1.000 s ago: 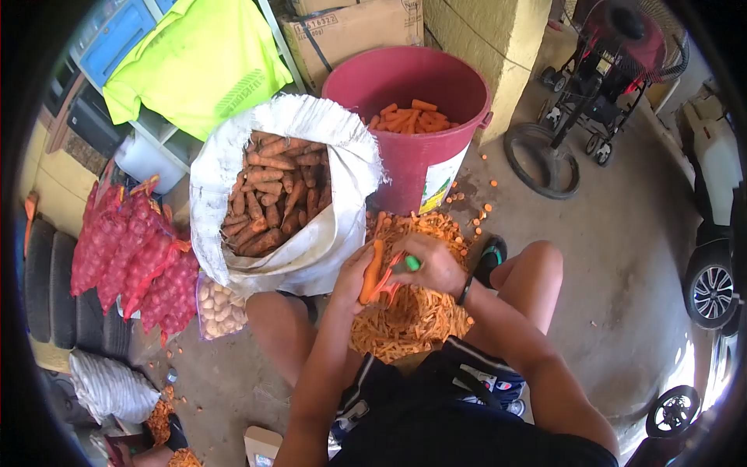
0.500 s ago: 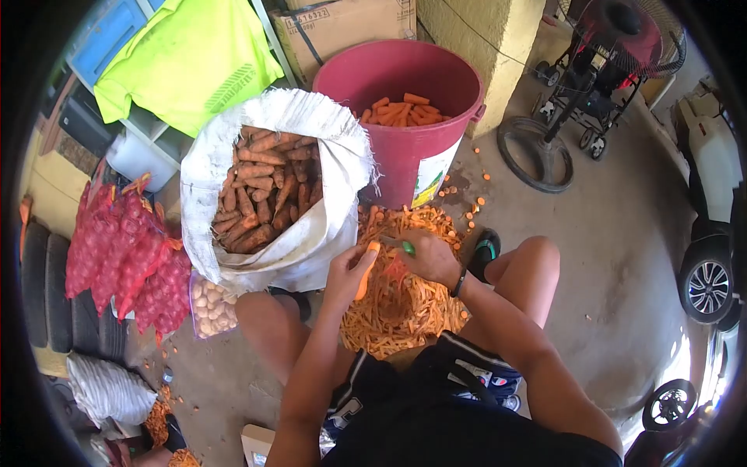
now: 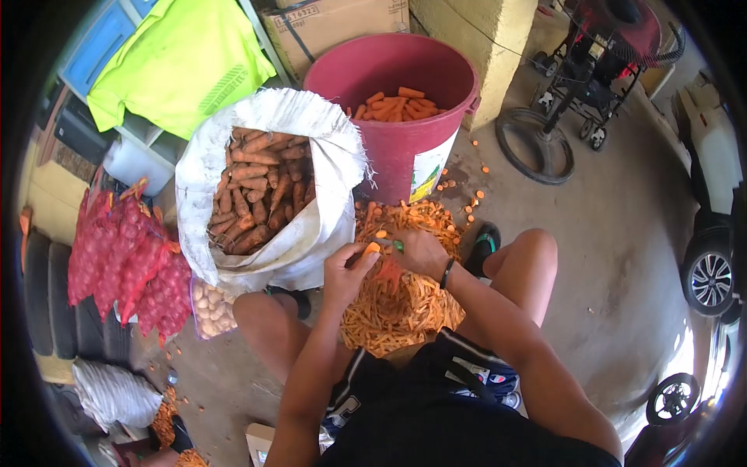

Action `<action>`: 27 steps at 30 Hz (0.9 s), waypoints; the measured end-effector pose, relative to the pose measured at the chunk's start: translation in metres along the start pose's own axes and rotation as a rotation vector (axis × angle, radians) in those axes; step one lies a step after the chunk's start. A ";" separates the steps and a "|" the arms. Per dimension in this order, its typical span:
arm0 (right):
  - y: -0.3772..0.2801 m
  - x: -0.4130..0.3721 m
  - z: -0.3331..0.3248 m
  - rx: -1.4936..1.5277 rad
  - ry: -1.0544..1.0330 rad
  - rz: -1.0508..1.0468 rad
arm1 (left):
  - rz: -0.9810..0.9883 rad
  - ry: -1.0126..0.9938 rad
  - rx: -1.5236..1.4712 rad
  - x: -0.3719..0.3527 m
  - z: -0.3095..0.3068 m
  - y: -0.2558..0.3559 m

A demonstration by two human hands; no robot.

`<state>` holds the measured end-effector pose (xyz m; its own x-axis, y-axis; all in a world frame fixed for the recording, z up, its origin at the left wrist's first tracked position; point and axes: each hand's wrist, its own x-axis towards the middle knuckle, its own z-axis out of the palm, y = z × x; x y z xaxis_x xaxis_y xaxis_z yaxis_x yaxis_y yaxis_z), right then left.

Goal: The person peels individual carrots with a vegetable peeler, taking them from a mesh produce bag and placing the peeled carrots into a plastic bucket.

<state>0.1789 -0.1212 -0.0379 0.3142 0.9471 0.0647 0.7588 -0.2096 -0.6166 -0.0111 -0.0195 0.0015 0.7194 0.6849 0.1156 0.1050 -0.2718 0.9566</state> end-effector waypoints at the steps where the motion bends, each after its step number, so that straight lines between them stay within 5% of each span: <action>1: 0.008 0.004 0.002 -0.024 -0.004 0.039 | -0.071 0.005 -0.059 0.003 0.000 -0.001; 6: 0.011 0.002 0.005 -0.097 -0.196 0.164 | -0.621 -0.044 -0.317 0.008 -0.018 -0.012; 9: 0.013 0.000 -0.001 -0.025 -0.172 0.147 | -0.379 0.013 -1.042 0.010 -0.040 0.005; 10: 0.019 0.002 0.001 -0.026 -0.183 0.168 | -0.163 -0.018 -1.222 0.009 -0.049 0.014; 11: 0.023 0.000 0.005 -0.034 -0.203 0.179 | -0.335 0.153 -1.142 0.011 -0.052 0.032; 13: 0.022 0.000 0.008 -0.073 -0.124 0.122 | -0.597 -0.030 -0.759 0.015 -0.048 0.018; 16: 0.011 0.010 0.001 -0.044 -0.026 0.080 | -0.354 -0.136 -0.797 0.013 -0.040 0.004; 27: -0.039 -0.011 -0.021 0.100 0.093 -0.070 | -0.170 -0.046 -0.267 0.011 -0.003 -0.009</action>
<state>0.1581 -0.1286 0.0018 0.3172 0.9311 0.1800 0.7215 -0.1138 -0.6830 -0.0061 -0.0077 -0.0055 0.7383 0.6720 -0.0581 0.0468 0.0349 0.9983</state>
